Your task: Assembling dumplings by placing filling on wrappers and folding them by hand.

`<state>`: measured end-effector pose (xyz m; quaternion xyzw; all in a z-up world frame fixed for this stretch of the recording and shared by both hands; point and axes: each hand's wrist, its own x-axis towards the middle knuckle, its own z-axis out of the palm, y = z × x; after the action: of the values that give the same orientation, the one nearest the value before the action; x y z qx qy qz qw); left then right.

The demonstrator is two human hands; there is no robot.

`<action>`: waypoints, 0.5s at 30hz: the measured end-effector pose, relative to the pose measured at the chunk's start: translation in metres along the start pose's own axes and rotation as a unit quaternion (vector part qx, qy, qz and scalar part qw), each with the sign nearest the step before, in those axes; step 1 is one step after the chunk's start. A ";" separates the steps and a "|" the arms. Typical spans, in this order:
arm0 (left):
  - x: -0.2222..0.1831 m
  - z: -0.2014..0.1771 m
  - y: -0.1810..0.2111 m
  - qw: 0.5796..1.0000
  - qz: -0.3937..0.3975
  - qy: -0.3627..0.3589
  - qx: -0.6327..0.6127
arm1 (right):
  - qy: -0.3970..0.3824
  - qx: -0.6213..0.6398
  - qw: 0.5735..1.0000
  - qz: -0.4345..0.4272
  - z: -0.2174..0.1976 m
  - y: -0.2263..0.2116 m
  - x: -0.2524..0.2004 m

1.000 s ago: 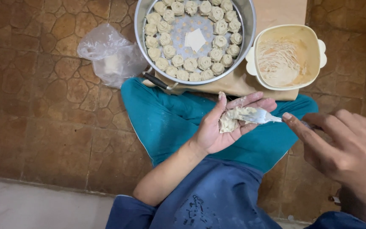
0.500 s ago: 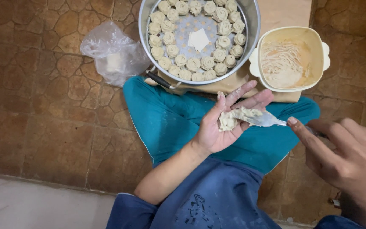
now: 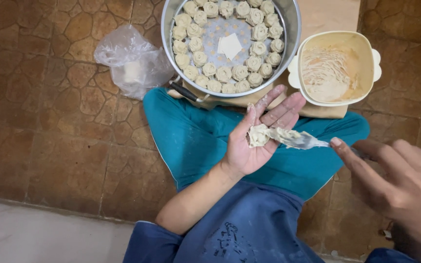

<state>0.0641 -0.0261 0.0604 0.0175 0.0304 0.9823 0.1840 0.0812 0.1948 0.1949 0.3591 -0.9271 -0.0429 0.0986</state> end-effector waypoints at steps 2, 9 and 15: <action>-0.001 0.000 0.000 1.000 0.005 0.004 0.008 | -0.013 -0.005 1.000 0.016 0.000 0.000 -0.002; -0.001 -0.008 -0.004 0.994 -0.027 -0.061 -0.090 | 0.055 -0.030 0.998 -0.023 0.014 0.002 -0.002; 0.004 -0.010 -0.007 0.994 -0.033 0.032 -0.099 | 0.040 -0.012 0.999 -0.019 0.018 0.004 -0.003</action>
<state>0.0622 -0.0183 0.0504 -0.0336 -0.0602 0.9739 0.2163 0.0771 0.2004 0.1777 0.3766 -0.9149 -0.0418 0.1394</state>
